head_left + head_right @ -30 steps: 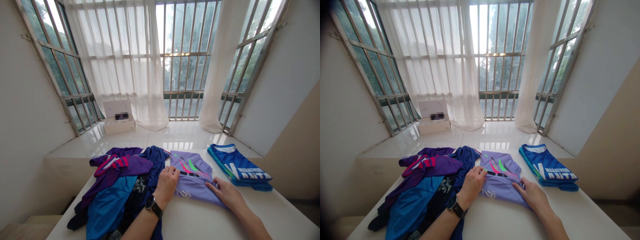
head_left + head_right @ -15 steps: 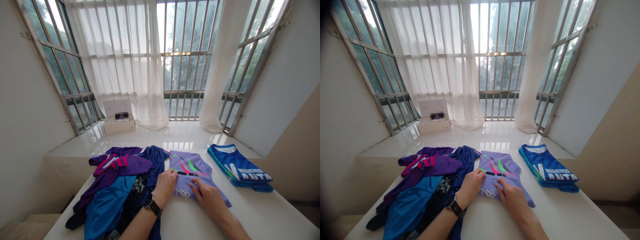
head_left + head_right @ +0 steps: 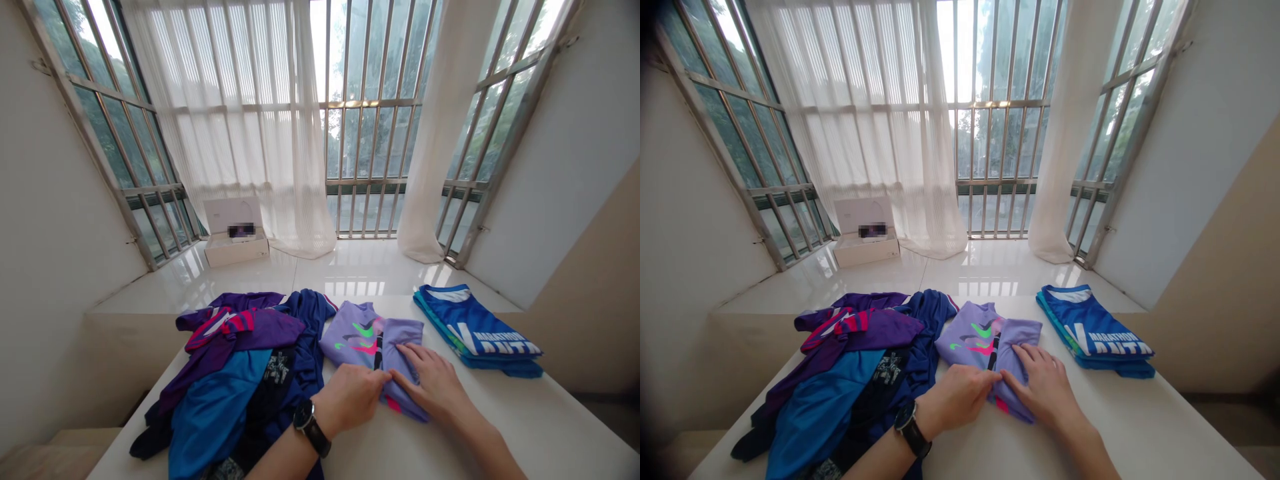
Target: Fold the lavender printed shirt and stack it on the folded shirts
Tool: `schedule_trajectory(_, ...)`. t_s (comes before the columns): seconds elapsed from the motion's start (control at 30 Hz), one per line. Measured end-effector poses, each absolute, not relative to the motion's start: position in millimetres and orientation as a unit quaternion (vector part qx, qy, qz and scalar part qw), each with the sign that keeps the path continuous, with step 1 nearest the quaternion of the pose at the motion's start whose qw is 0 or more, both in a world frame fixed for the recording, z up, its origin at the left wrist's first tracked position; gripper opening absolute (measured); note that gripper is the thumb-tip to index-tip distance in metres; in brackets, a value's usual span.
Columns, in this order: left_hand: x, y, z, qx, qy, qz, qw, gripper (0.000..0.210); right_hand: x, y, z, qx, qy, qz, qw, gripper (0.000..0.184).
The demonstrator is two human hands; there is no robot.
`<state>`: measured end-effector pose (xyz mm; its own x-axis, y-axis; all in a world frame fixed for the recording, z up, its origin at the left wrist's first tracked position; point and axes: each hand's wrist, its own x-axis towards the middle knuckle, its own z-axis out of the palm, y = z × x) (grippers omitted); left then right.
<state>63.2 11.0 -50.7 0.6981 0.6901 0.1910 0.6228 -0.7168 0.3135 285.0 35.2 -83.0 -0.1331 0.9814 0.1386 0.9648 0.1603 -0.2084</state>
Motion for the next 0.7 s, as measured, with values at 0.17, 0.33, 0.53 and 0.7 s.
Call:
schedule_trajectory(0.17, 50, 27, -59, 0.882, 0.380, 0.238, 0.147, 0.041, 292, 35, -93, -0.620, -0.769, 0.062, 0.142, 0.068)
schedule_trajectory(0.33, 34, 40, -72, 0.813, 0.543, 0.206, 0.045, 0.028, 281, 23, -75, -0.485, -0.840, 0.107, 0.218, 0.038)
schedule_trajectory(0.53, 35, 34, -69, 0.812, 0.561, 0.160, 0.012, 0.027, 281, 27, -78, -0.454, -0.861, 0.092, 0.209, 0.015)
schedule_trajectory(0.7, 48, 22, -57, 0.847, 0.512, 0.140, 0.000, 0.042, 312, 43, -98, -0.556, -0.796, 0.042, 0.235, 0.024)
